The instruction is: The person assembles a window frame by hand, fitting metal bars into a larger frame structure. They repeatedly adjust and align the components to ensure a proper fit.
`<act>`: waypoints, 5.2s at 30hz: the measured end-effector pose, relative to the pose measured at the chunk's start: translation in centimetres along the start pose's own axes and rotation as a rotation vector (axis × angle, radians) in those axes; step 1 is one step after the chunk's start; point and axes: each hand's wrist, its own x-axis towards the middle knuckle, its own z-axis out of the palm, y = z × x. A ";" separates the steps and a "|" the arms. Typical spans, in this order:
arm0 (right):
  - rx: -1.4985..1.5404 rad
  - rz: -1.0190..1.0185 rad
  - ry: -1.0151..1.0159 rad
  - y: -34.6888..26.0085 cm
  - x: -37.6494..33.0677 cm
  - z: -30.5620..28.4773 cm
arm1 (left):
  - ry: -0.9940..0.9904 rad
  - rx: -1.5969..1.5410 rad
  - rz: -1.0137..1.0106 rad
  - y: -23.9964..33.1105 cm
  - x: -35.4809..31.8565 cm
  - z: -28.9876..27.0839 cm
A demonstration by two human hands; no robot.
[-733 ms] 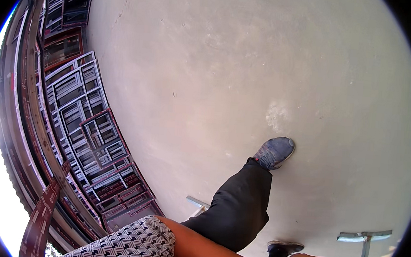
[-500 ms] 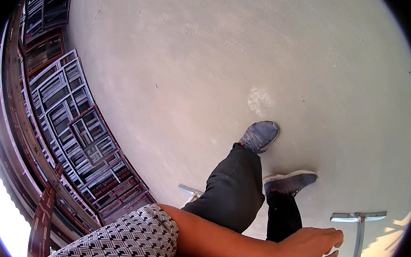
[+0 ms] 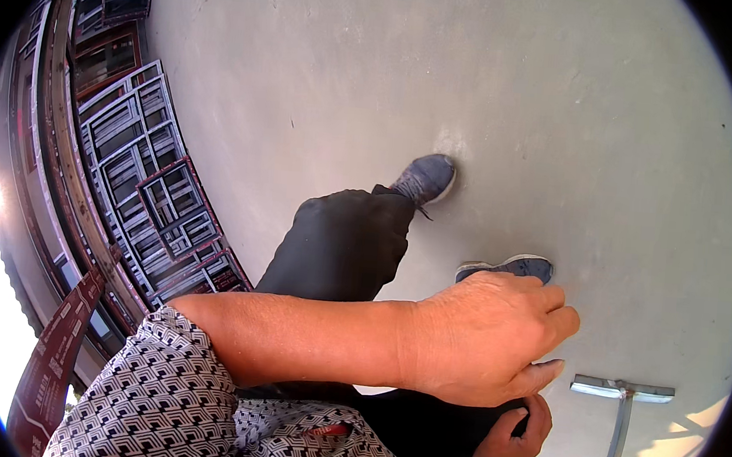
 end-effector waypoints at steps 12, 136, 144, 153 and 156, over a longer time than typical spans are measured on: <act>-0.015 0.018 0.280 -9.7 4.2 3.0 | -0.312 0.497 0.126 -7.6 1.8 -12.3; 1.377 2.451 1.043 -87.9 -38.2 19.7 | -1.621 1.274 2.142 25.3 13.0 -36.4; 1.531 2.360 1.310 -89.0 -35.3 17.5 | -1.753 1.582 1.520 28.7 9.0 -35.8; 1.648 2.096 1.651 -90.3 -35.2 17.7 | -1.846 1.567 1.274 27.1 9.9 -35.8; 1.699 2.028 1.729 -91.4 -35.5 19.5 | -1.891 1.541 1.180 26.1 10.3 -35.0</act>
